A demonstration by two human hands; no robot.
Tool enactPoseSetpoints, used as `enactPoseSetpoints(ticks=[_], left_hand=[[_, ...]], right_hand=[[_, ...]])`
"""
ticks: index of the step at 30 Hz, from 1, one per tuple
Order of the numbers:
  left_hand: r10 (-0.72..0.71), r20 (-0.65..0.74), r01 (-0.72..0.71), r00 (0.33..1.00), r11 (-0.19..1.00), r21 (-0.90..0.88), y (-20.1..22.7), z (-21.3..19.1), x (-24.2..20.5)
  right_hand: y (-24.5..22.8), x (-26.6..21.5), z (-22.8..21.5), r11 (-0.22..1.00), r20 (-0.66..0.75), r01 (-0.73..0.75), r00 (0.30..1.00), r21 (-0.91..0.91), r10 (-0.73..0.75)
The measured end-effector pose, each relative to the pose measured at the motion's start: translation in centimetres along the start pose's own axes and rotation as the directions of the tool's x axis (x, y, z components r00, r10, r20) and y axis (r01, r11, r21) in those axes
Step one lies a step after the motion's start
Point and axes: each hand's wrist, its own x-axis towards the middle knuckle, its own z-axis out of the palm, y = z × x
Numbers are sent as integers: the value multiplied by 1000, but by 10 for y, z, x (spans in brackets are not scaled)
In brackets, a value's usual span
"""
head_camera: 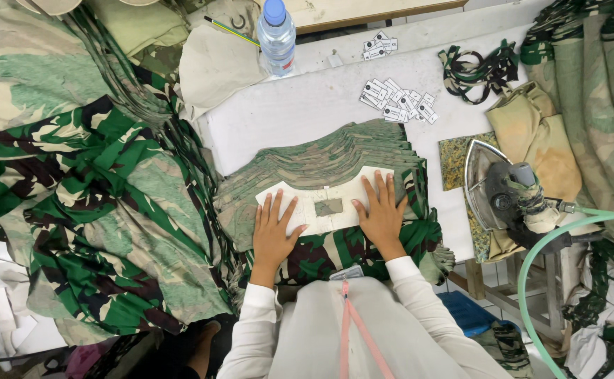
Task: The person irons the collar area of camouflage-patterned shirts using a template and a steam iron. They repeatedly place a white template on the collar, apply the iron, remove the template, and then flip the shirt to process the next one in the stack.
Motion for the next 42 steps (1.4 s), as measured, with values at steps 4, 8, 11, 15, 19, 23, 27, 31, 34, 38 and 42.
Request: enactPoseSetpoints(ticks=[4, 8, 11, 15, 19, 23, 27, 31, 34, 38, 42], left_hand=[[-5, 18, 5, 1000, 1000, -24, 0, -2, 0], [14, 24, -14, 1000, 1000, 1, 0, -2, 1], [29, 31, -30, 999, 999, 29, 0, -2, 1], [36, 63, -40, 997, 997, 72, 3, -5, 2], [7, 84, -12, 996, 998, 66, 5, -7, 2], [-7, 93, -1, 996, 997, 81, 7, -8, 1], [2, 111, -14, 994, 994, 106, 6, -4, 0], [11, 130, -30, 992, 989, 146, 8, -5, 0], [20, 165, -51, 986, 981, 186, 10, -6, -1], [47, 231, -96, 972, 974, 205, 14, -11, -2], [95, 262, -165, 960, 952, 258, 20, -17, -4]], right_hand=[[1, 0, -1, 1000, 11, 6, 1000, 3, -6], [0, 0, -4, 1000, 25, -1, 1000, 16, 0], [0, 1, -4, 1000, 43, 4, 999, 2, -4], [23, 27, -27, 992, 141, 88, 987, -89, -75], [84, 103, -35, 964, -202, -117, 965, 237, 167], [161, 162, 15, 981, -328, -192, 928, -9, 179], [166, 173, 14, 972, -287, -211, 929, 104, 232], [131, 136, -19, 984, -365, -169, 914, 55, 178], [67, 86, -30, 884, -258, 40, 962, 466, 92], [-7, 41, -11, 840, 126, 153, 959, 521, -253], [-23, 34, 18, 920, 182, 245, 934, 307, -309]])
